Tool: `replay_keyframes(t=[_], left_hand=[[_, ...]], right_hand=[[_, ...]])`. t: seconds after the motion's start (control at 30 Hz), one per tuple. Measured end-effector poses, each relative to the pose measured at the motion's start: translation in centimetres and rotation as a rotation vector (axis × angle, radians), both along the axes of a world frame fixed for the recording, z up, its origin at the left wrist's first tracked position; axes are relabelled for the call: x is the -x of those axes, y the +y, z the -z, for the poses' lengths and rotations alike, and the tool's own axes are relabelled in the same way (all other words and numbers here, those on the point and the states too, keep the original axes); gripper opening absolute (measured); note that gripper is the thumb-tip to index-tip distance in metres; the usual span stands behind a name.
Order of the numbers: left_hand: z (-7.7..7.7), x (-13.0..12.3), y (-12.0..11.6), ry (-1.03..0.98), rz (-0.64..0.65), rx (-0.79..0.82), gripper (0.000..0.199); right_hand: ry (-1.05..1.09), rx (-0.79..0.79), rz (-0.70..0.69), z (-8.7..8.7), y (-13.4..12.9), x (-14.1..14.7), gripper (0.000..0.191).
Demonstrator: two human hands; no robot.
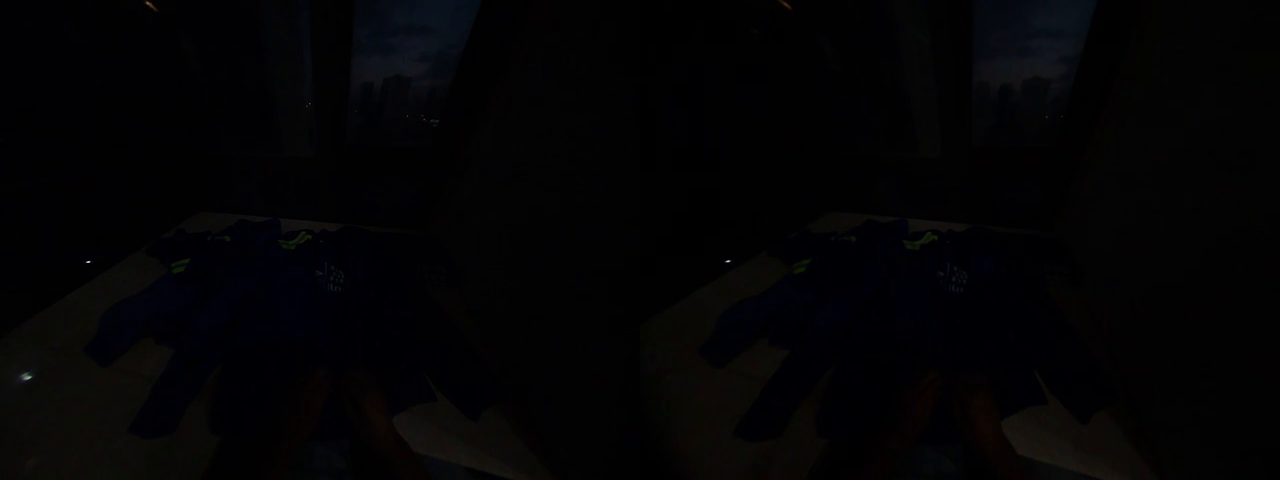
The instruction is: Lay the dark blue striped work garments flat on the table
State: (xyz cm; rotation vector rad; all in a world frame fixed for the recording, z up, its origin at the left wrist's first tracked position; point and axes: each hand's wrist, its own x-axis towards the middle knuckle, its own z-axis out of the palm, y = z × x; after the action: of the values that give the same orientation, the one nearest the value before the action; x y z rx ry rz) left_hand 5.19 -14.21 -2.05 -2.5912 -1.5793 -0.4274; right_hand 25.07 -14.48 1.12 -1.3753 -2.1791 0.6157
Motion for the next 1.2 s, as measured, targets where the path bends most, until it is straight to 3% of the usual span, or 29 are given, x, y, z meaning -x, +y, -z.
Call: replay_keyframes(t=[0.13, 0.43, 0.7, 1.0, 1.2], left_hand=[[-0.2, 0.0, 0.1, -0.006, 0.025, -0.048, 0.032], [-0.9, -0.5, 0.3, -0.046, -0.019, 0.001, 0.031], [-3.5, -0.5, 0.9, 0.021, 0.026, 0.250, 0.029], [-3.6, -0.4, 1.2, 0.044, -0.003, 0.326, 0.030], [-4.9, -0.8, 1.4, 0.122, 0.002, 0.329, 0.027]], right_hand=[[0.020, -0.006, 0.007, -0.2, 0.0, 0.1, 0.037], [0.011, -0.010, -0.001, -0.3, 0.0, 0.1, 0.033], [-0.009, -0.076, 0.037, 0.5, 0.0, 0.4, 0.030], [0.004, -0.274, 0.025, 1.1, -0.2, 0.3, 0.024], [-0.005, -0.313, 0.020, 0.9, -0.2, 0.4, 0.024]])
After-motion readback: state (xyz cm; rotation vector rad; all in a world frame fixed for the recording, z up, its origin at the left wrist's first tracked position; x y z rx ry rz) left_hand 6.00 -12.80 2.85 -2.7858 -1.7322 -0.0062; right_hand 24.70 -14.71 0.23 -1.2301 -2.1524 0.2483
